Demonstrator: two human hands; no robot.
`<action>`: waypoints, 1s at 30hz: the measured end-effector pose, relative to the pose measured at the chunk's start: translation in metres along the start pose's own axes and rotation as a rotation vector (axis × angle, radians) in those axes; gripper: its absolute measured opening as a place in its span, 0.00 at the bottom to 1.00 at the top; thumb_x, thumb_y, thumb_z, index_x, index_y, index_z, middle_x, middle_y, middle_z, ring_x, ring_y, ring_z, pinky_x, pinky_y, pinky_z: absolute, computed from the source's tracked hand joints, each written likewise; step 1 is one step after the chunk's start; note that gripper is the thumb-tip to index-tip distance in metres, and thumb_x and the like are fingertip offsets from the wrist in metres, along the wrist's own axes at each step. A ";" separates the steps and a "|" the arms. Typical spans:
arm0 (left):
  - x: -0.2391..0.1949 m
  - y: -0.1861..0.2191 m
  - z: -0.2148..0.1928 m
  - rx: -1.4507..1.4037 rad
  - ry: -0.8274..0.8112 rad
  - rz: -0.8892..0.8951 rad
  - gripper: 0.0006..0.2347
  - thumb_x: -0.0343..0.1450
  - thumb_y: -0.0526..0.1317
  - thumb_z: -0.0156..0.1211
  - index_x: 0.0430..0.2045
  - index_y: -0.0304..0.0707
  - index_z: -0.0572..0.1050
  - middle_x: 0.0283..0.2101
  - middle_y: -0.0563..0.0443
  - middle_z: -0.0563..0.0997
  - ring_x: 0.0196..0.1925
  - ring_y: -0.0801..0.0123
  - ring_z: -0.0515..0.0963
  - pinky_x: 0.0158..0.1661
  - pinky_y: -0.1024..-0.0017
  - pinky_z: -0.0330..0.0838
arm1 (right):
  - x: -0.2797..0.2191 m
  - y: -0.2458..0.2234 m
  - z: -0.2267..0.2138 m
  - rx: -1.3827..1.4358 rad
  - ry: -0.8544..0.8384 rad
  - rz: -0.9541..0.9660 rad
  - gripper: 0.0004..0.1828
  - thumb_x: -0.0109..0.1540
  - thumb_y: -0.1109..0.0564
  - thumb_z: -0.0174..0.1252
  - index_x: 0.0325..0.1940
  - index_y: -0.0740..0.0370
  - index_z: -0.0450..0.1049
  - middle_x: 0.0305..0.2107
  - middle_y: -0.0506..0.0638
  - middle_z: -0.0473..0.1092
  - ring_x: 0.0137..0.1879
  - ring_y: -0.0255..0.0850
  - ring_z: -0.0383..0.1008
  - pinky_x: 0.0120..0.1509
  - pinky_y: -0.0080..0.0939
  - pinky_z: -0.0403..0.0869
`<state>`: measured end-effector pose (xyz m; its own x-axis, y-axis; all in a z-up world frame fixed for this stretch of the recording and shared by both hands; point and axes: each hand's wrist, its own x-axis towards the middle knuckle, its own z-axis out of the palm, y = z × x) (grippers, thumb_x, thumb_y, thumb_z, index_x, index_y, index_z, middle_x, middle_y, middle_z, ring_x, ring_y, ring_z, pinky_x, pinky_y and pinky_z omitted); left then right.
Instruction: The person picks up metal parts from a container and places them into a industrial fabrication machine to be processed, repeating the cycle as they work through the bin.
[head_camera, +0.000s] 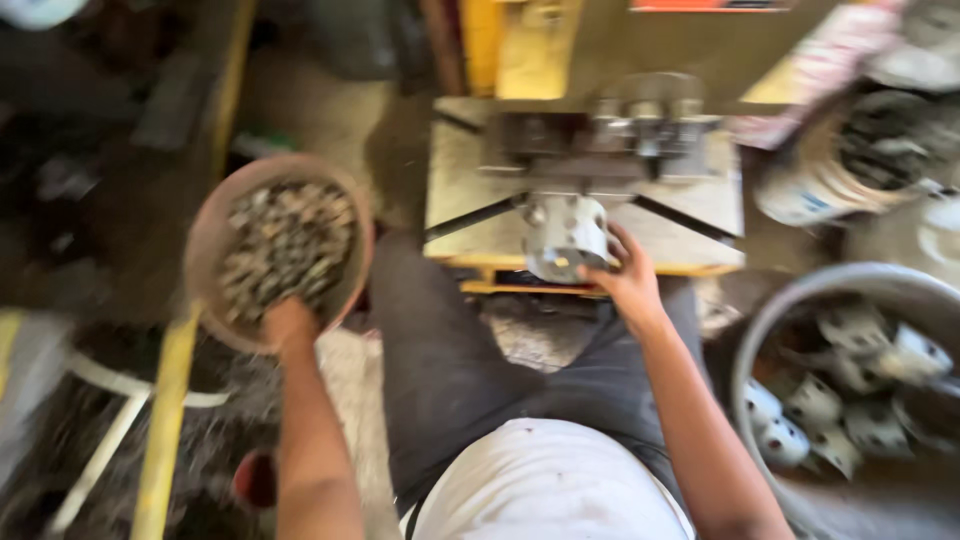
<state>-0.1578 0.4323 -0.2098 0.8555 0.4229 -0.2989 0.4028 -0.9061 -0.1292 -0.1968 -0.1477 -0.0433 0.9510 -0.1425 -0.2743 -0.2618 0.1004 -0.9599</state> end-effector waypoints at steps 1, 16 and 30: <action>-0.002 0.008 -0.001 -0.006 0.064 0.045 0.08 0.69 0.38 0.65 0.36 0.32 0.85 0.44 0.35 0.85 0.50 0.47 0.83 0.50 0.54 0.77 | 0.008 -0.012 -0.011 0.008 0.011 -0.089 0.49 0.50 0.72 0.66 0.74 0.61 0.58 0.62 0.59 0.66 0.65 0.47 0.69 0.56 0.43 0.77; -0.054 0.034 -0.035 -0.445 0.362 0.093 0.27 0.61 0.45 0.73 0.53 0.30 0.75 0.46 0.28 0.81 0.47 0.35 0.80 0.48 0.48 0.74 | 0.141 -0.053 -0.064 -0.295 0.047 -0.333 0.34 0.52 0.61 0.77 0.58 0.70 0.70 0.43 0.53 0.76 0.46 0.39 0.77 0.51 0.40 0.78; -0.139 0.359 -0.223 -1.496 0.164 0.951 0.18 0.69 0.29 0.68 0.53 0.30 0.75 0.53 0.43 0.81 0.57 0.62 0.80 0.58 0.65 0.74 | 0.143 -0.068 -0.064 -0.468 0.158 -0.416 0.30 0.49 0.58 0.72 0.54 0.65 0.73 0.39 0.56 0.77 0.42 0.44 0.78 0.48 0.44 0.76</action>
<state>-0.0596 0.0506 -0.0041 0.9303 -0.1099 0.3499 -0.3587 -0.0736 0.9306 -0.0538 -0.2378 -0.0208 0.9621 -0.2242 0.1554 0.0456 -0.4292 -0.9021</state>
